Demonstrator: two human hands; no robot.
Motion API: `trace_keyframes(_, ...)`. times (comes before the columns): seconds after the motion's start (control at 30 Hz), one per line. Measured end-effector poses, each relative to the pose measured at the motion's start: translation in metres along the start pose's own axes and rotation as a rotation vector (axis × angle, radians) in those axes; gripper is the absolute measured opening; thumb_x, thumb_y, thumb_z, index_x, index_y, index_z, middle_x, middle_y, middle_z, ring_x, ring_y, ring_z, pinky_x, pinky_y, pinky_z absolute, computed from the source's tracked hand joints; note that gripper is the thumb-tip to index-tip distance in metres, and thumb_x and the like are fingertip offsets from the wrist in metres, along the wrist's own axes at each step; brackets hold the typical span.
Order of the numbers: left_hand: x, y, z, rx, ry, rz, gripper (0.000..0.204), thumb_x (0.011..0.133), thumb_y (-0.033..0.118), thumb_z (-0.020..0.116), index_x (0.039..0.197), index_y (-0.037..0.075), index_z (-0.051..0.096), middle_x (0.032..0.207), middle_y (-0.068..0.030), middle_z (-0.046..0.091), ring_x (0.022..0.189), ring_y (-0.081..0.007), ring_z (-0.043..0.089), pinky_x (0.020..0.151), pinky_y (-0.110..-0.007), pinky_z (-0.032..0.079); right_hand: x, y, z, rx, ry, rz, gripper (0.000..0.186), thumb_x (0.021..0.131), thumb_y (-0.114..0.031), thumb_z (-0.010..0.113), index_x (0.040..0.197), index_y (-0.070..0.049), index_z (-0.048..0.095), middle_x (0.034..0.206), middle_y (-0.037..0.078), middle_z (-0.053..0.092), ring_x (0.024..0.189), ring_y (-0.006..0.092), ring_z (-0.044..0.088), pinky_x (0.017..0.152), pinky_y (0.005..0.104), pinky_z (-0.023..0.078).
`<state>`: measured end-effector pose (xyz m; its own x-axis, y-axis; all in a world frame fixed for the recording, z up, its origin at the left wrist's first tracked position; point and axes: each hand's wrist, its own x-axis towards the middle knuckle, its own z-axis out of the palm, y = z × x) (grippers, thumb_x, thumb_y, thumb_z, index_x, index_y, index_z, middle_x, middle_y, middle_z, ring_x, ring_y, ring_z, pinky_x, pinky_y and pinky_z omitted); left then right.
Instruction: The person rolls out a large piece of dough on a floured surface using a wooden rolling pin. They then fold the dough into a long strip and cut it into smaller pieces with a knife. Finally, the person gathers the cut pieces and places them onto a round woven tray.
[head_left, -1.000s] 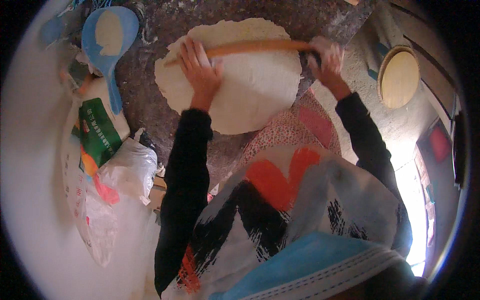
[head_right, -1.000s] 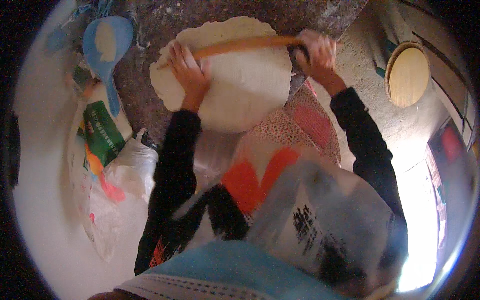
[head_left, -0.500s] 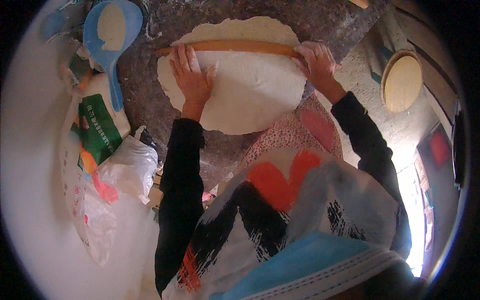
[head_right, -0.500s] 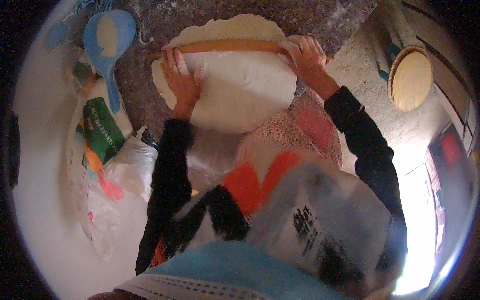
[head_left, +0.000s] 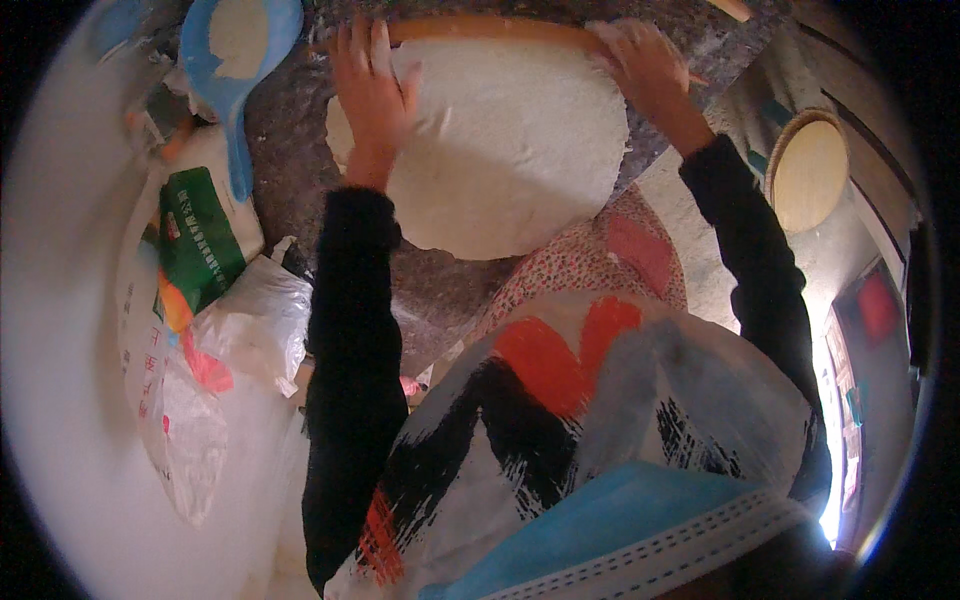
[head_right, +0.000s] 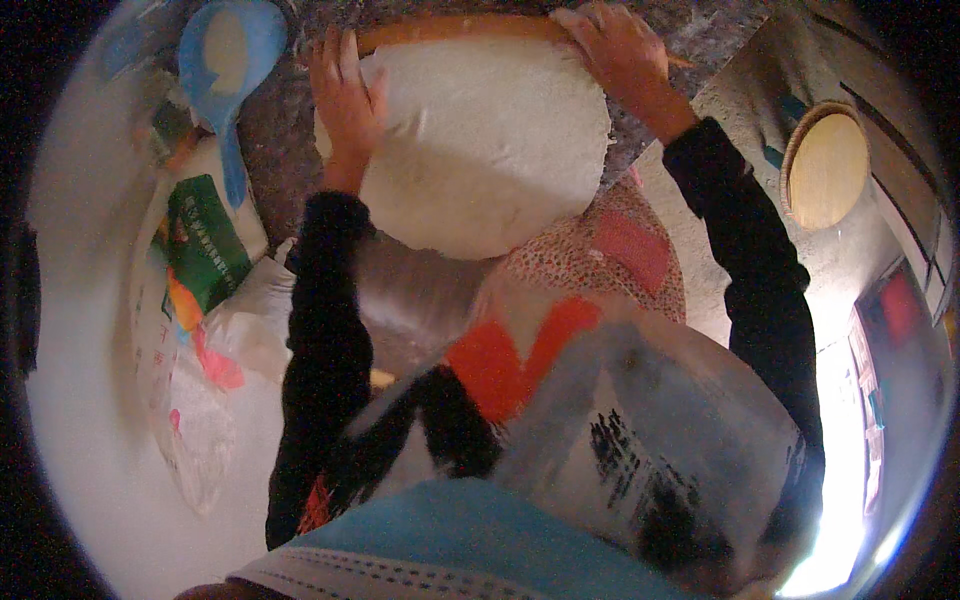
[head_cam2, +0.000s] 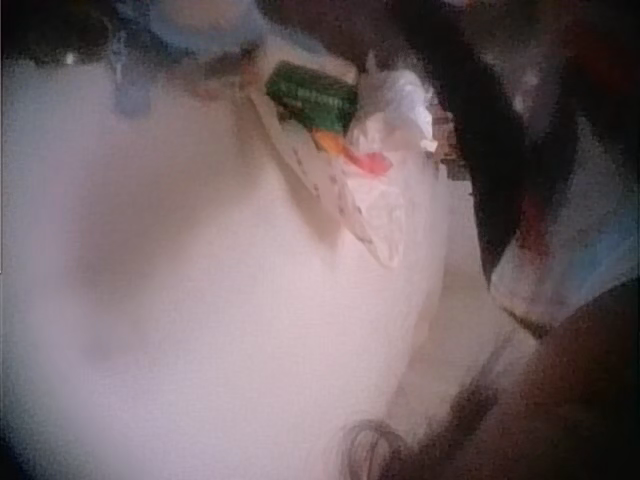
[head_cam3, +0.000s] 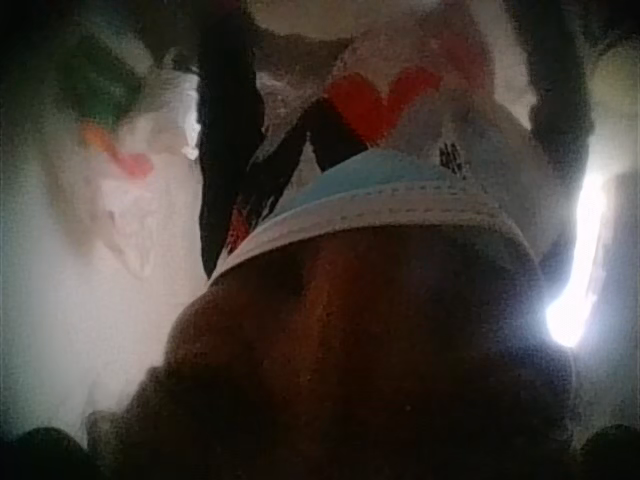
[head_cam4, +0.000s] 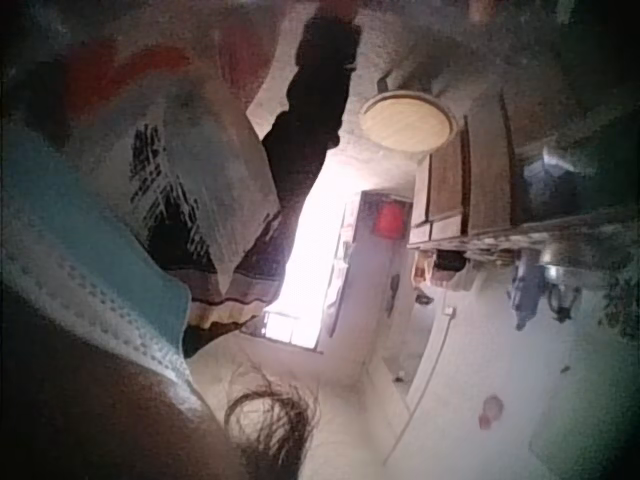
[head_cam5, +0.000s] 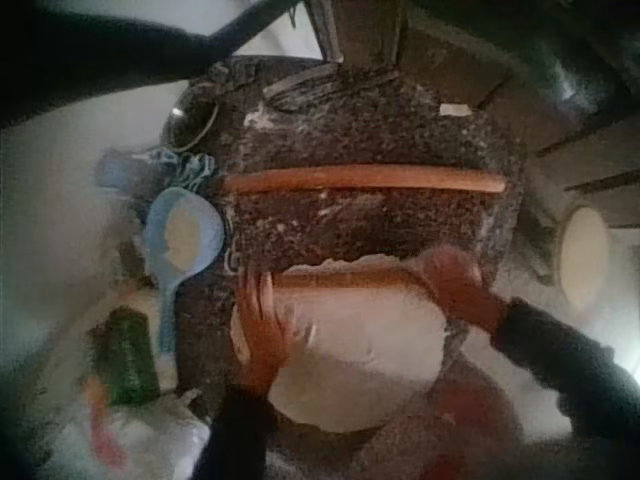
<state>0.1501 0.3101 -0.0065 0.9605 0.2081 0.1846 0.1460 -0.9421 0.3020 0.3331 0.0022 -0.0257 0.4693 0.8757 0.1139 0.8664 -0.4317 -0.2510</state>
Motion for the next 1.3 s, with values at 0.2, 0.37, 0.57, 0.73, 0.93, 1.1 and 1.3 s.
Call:
trace_keyframes(0.2,-0.078,0.049,0.005,-0.017,0.046,-0.182,0.069,0.087,0.047,0.052,0.135,0.001,0.037,0.141,-0.0232,0.032,0.128,-0.0472,0.030,0.107,-0.057,0.020,-0.046,-0.029,-0.010,0.139,-0.053,-0.022,0.032,0.084,-0.022,0.060,0.113,-0.012,0.057,0.106,0.008,0.057,0.097,0.0292,0.055,0.084,0.0415,0.046)
trace_keyframes(0.37,0.036,0.008,0.022,0.069,0.185,-0.210,0.067,0.087,0.043,0.051,0.134,-0.002,0.036,0.140,-0.0248,0.034,0.126,-0.0446,0.033,0.106,-0.054,0.024,0.035,0.005,-0.019,-0.475,0.219,-0.149,0.029,0.089,-0.021,0.059,0.111,-0.003,0.053,0.101,0.018,0.053,0.098,0.0350,0.052,0.084,0.0520,0.042)
trace_keyframes(0.57,-0.060,0.033,0.013,0.115,-0.006,-0.128,0.064,0.087,0.040,0.051,0.135,0.001,0.038,0.141,-0.0231,0.034,0.127,-0.0426,0.035,0.108,-0.053,0.023,-0.052,-0.021,0.018,0.197,0.135,0.197,0.030,0.085,-0.017,0.059,0.114,-0.011,0.057,0.114,0.010,0.057,0.101,0.0329,0.052,0.089,0.0434,0.039)
trace_keyframes(0.73,0.034,0.011,0.008,0.032,0.061,-0.174,0.064,0.088,0.038,0.051,0.137,0.000,0.035,0.140,-0.0224,0.035,0.130,-0.0407,0.032,0.108,-0.053,0.023,0.024,0.009,0.014,0.074,0.239,0.112,0.033,0.084,-0.017,0.060,0.116,-0.014,0.056,0.114,0.007,0.057,0.102,0.0273,0.052,0.088,0.0405,0.037)
trace_keyframes(0.93,-0.019,0.022,0.010,0.113,0.054,-0.090,0.059,0.084,0.036,0.054,0.130,0.000,0.045,0.135,-0.0227,0.043,0.125,-0.0432,0.037,0.106,-0.054,0.026,-0.013,-0.007,0.007,0.235,0.182,0.097,0.035,0.083,-0.016,0.060,0.117,-0.014,0.056,0.113,0.008,0.057,0.102,0.0284,0.052,0.088,0.0402,0.037)
trace_keyframes(1.1,0.016,0.006,0.019,0.027,0.152,-0.120,0.055,0.088,0.034,0.050,0.132,0.001,0.043,0.137,-0.0220,0.041,0.127,-0.0421,0.035,0.104,-0.056,0.025,0.013,0.008,0.010,0.119,0.228,-0.002,0.040,0.084,-0.022,0.059,0.124,-0.016,0.053,0.112,0.009,0.056,0.103,0.0308,0.050,0.089,0.0457,0.036)
trace_keyframes(1.3,-0.007,-0.001,0.002,0.099,0.070,-0.115,0.057,0.090,0.034,0.048,0.136,0.002,0.037,0.139,-0.0233,0.035,0.129,-0.0417,0.032,0.106,-0.055,0.024,0.058,0.005,-0.008,0.042,0.050,-0.034,0.035,0.087,-0.024,0.058,0.119,-0.012,0.054,0.109,0.012,0.053,0.103,0.0315,0.048,0.089,0.0477,0.036)
